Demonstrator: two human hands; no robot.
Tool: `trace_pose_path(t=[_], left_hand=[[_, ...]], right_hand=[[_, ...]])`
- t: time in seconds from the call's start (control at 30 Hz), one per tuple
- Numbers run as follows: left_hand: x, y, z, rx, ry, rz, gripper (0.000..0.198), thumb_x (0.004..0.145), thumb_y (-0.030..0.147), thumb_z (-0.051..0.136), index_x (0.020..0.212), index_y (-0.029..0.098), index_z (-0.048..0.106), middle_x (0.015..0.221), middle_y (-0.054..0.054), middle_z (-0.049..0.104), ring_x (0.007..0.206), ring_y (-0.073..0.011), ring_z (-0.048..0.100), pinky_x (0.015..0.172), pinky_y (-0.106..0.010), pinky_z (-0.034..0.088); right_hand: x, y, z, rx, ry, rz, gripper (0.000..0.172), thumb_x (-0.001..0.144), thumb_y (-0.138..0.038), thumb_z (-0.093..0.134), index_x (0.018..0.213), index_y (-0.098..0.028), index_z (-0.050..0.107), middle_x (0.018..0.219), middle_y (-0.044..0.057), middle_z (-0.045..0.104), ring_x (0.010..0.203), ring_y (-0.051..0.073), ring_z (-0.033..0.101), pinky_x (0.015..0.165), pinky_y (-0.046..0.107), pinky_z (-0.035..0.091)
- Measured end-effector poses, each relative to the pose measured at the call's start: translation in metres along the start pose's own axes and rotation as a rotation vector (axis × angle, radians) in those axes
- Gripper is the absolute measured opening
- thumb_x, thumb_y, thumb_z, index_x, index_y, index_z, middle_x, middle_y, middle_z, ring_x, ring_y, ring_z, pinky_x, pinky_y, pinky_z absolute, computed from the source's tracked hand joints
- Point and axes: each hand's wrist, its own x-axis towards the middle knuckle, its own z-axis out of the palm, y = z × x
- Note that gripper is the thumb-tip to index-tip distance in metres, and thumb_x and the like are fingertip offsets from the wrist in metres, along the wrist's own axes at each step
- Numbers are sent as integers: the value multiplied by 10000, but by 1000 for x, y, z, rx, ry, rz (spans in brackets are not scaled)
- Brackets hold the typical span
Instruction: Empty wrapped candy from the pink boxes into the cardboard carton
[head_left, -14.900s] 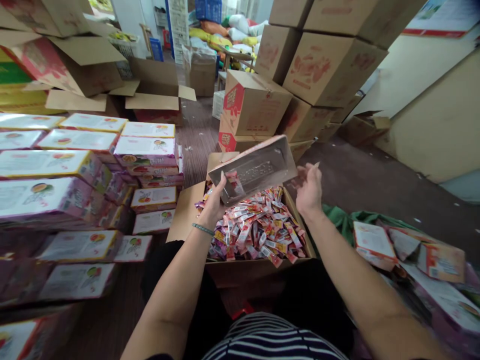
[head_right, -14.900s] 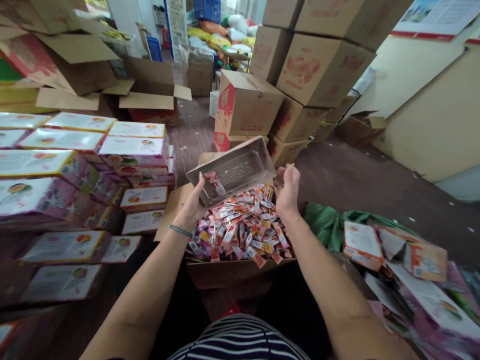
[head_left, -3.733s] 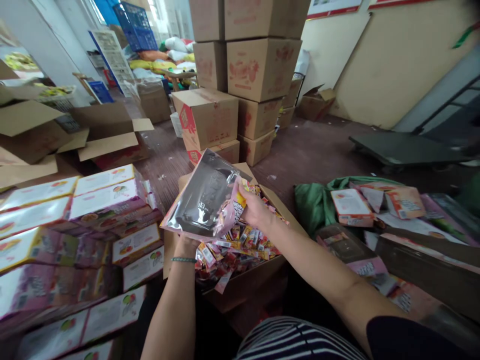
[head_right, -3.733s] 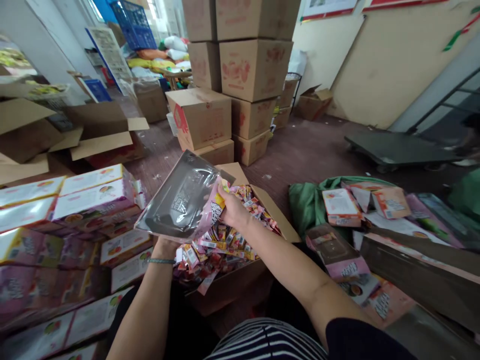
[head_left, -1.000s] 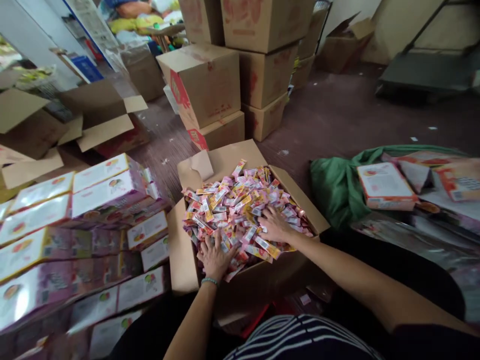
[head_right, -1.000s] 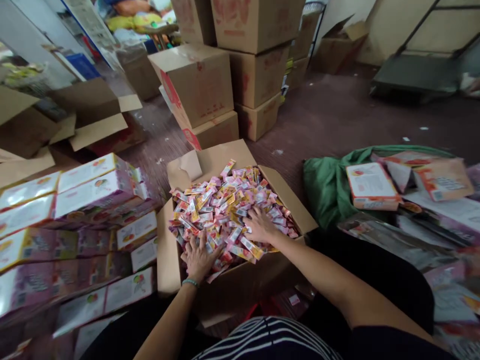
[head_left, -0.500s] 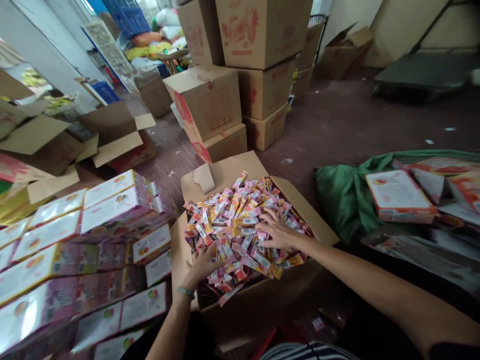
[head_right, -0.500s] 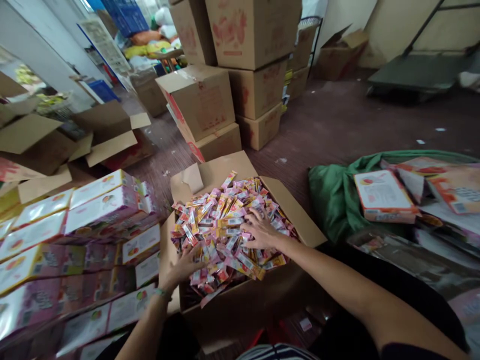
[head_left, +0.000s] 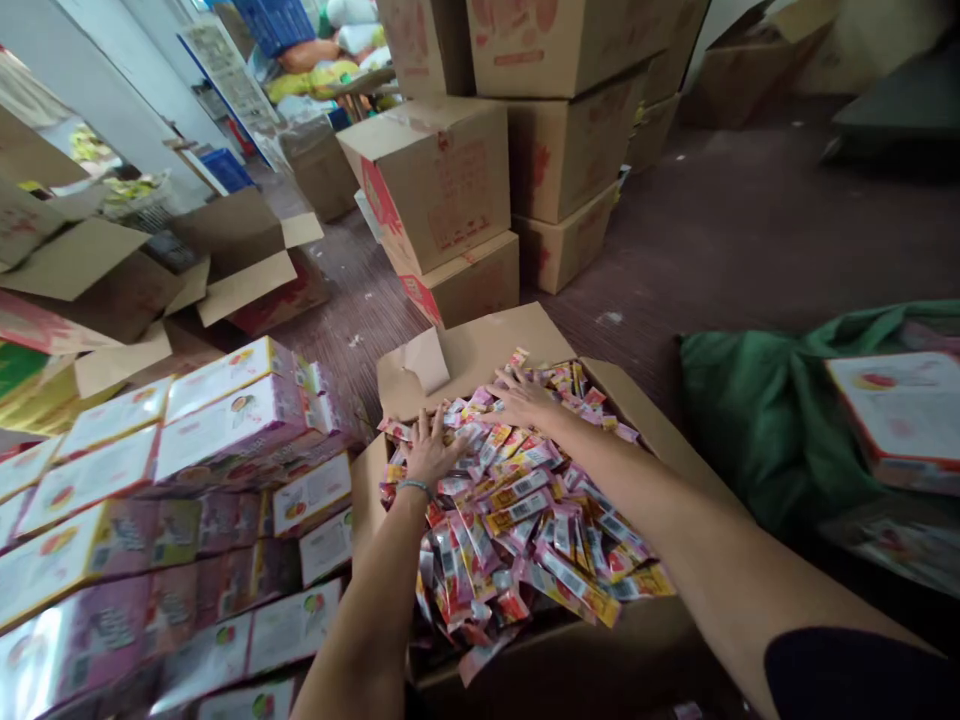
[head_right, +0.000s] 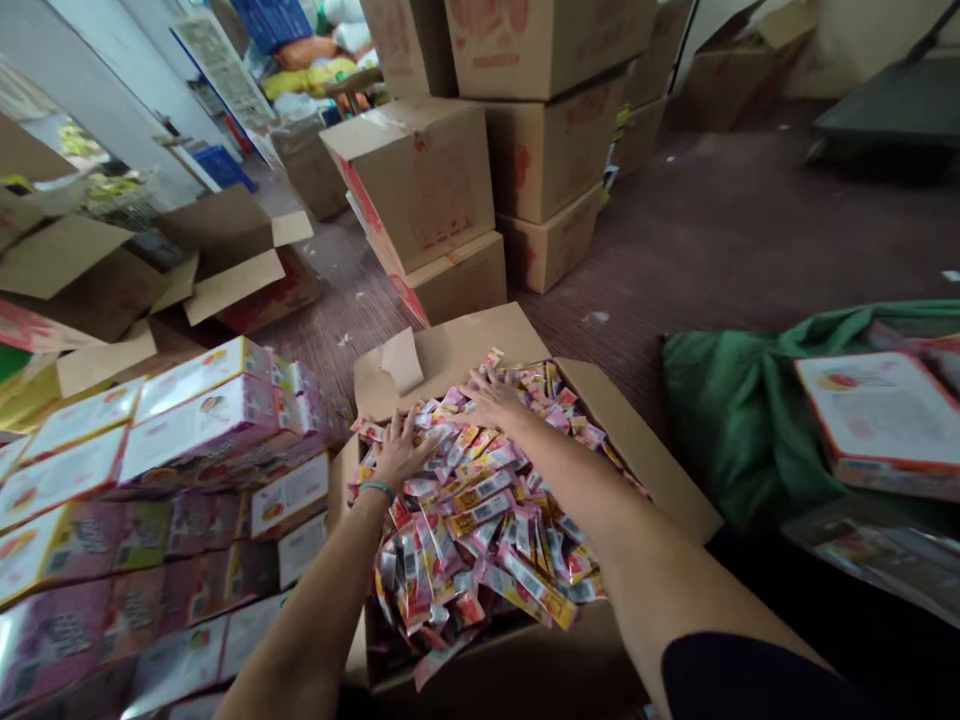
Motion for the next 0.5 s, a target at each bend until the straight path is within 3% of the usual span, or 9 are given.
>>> trace_pose_path(t=[0.1, 0.2, 0.37, 0.43, 0.5], left_hand=[[-12, -2, 36, 12, 46, -11, 779, 1052, 569, 468, 1722, 213, 291, 1774, -166, 263, 1631, -382, 240, 1275, -730, 167], [-13, -3, 49, -21, 64, -17, 745, 1043, 458, 505, 1714, 197, 312, 1756, -173, 310, 1613, -400, 275, 1254, -739, 232], [5, -6, 36, -178, 30, -36, 715, 1013, 425, 578, 1673, 208, 409, 1718, -201, 375, 1591, -429, 322, 1245, -753, 234], [2, -21, 25, -290, 123, 11, 670, 970, 397, 642, 1598, 193, 521, 1681, -208, 431, 1570, -397, 378, 1275, -660, 278], [-13, -50, 12, -396, 341, 87, 596, 951, 370, 652, 1511, 173, 598, 1610, -194, 517, 1530, -341, 446, 1280, -532, 341]], right_hand=[[-19, 10, 36, -68, 129, -34, 653, 1069, -658, 517, 1575, -249, 564, 1694, 149, 343, 1559, 448, 234, 1253, 750, 143], [-24, 13, 51, -67, 177, -31, 594, 1086, -600, 502, 1565, -254, 567, 1602, 165, 463, 1536, 413, 265, 1270, 730, 114], [-5, 13, 33, -9, 51, -20, 430, 1097, -340, 505, 1504, -282, 633, 1513, 159, 541, 1461, 394, 388, 1246, 743, 181], [-10, 22, 20, 96, 72, -92, 437, 1073, -220, 483, 1466, -265, 667, 1522, 145, 548, 1437, 360, 447, 1245, 687, 266], [-30, 40, 10, 265, 180, -213, 443, 1047, -164, 458, 1411, -221, 704, 1505, 133, 575, 1401, 302, 513, 1240, 557, 363]])
